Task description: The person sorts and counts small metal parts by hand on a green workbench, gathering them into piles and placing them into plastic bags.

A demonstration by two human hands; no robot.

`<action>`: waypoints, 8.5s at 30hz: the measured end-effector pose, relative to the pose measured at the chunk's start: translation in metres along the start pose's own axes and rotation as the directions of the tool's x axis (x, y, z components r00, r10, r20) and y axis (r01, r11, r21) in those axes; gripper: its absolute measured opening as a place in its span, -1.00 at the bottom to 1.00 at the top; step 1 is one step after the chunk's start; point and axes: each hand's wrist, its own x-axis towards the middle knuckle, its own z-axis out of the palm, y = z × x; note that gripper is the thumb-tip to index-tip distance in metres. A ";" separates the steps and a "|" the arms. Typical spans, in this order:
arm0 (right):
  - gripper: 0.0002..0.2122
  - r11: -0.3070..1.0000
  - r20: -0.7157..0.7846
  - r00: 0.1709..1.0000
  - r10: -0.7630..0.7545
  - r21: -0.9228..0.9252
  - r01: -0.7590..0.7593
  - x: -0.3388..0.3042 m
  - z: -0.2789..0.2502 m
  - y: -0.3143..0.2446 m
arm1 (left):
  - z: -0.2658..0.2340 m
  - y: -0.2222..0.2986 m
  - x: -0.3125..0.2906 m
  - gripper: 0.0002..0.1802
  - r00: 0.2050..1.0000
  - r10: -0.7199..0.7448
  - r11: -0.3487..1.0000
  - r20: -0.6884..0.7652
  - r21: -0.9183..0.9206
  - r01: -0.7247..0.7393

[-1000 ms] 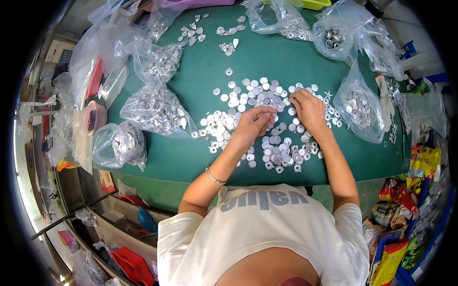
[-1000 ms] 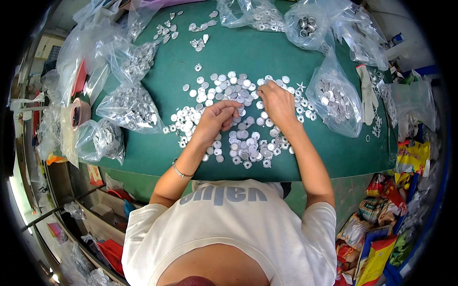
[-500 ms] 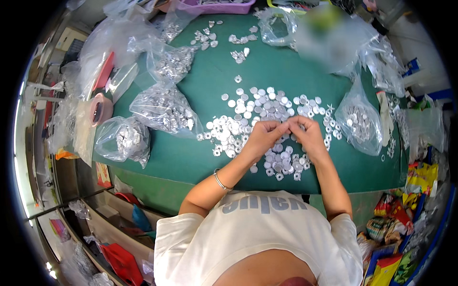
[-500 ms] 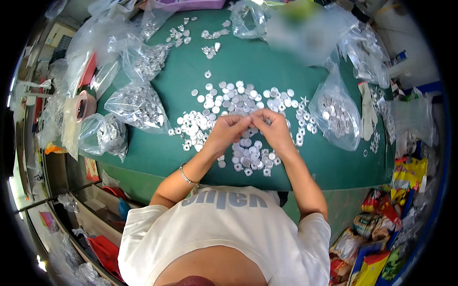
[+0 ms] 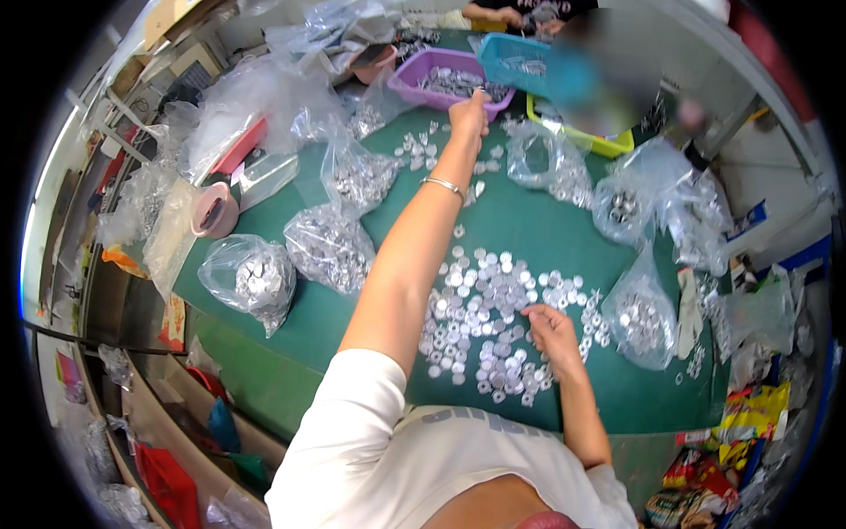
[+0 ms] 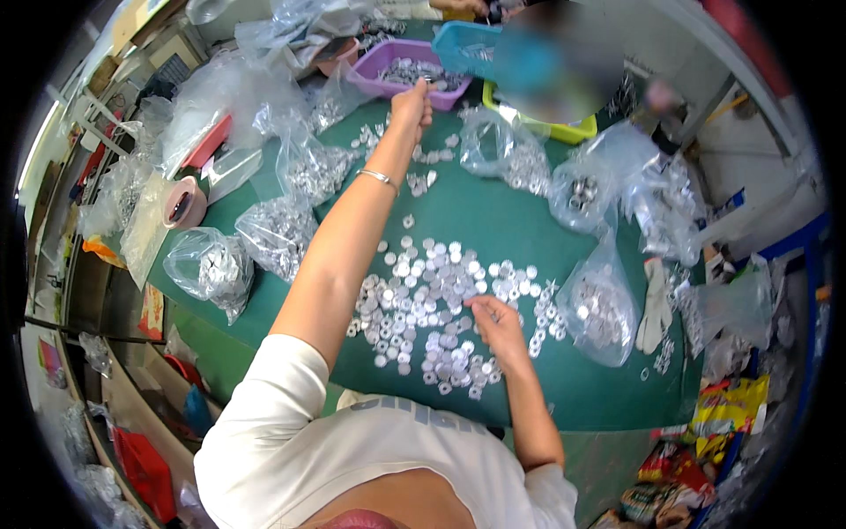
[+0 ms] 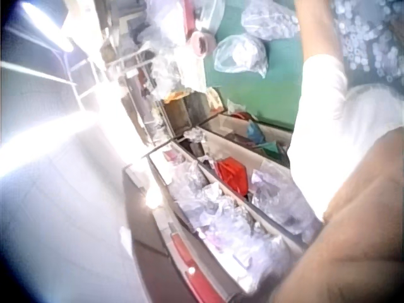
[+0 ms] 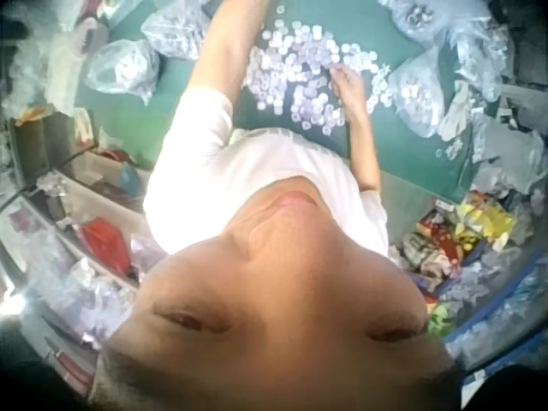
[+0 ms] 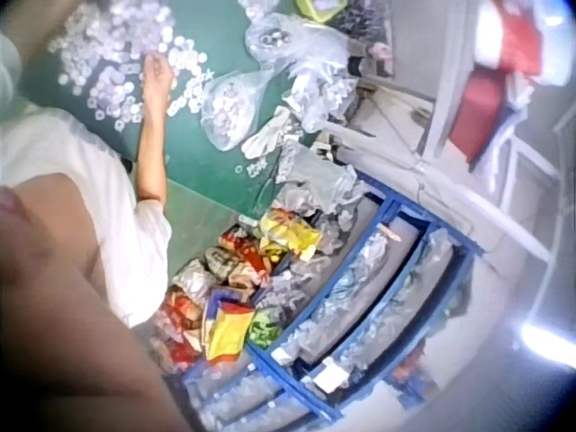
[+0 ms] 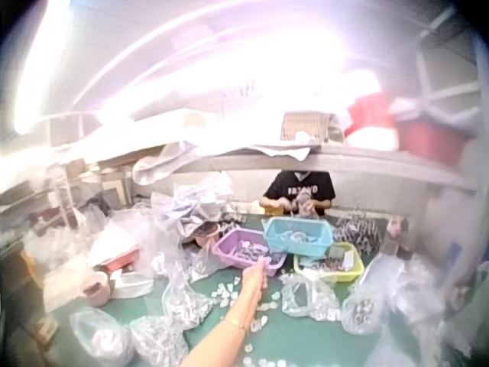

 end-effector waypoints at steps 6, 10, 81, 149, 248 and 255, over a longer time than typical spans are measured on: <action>-0.81 0.963 -0.109 0.994 -0.005 0.268 0.035 -0.001 -0.015 0.006 | 0.022 -0.039 -0.054 -0.80 0.910 -0.275 0.954 0.310 -0.027 0.298; -0.79 0.818 -0.391 0.907 0.156 0.566 0.103 -0.004 -0.016 -0.012 | -0.016 -0.058 -0.161 -0.73 0.784 -0.424 0.899 0.452 0.105 0.426; -0.84 0.709 -0.351 0.841 -0.411 -0.704 0.052 -0.096 -0.052 0.041 | -0.031 -0.120 -0.328 -0.83 0.782 -0.236 0.654 0.577 0.690 -0.311; -0.76 0.596 -0.566 0.687 -0.456 -0.767 -0.236 -0.083 -0.056 0.027 | -0.011 -0.132 -0.311 -0.66 0.666 -0.129 0.331 0.735 0.665 -0.670; -0.91 0.873 -0.637 0.635 -0.437 -0.470 0.130 -0.065 -0.105 0.031 | 0.023 -0.131 -0.296 -0.64 0.309 -0.757 0.540 0.576 0.285 0.792; -0.93 0.688 -0.248 0.716 -0.652 -0.591 0.422 -0.073 -0.046 0.015 | 0.025 -0.154 -0.302 -0.49 -0.025 -0.325 -0.062 0.946 0.005 0.998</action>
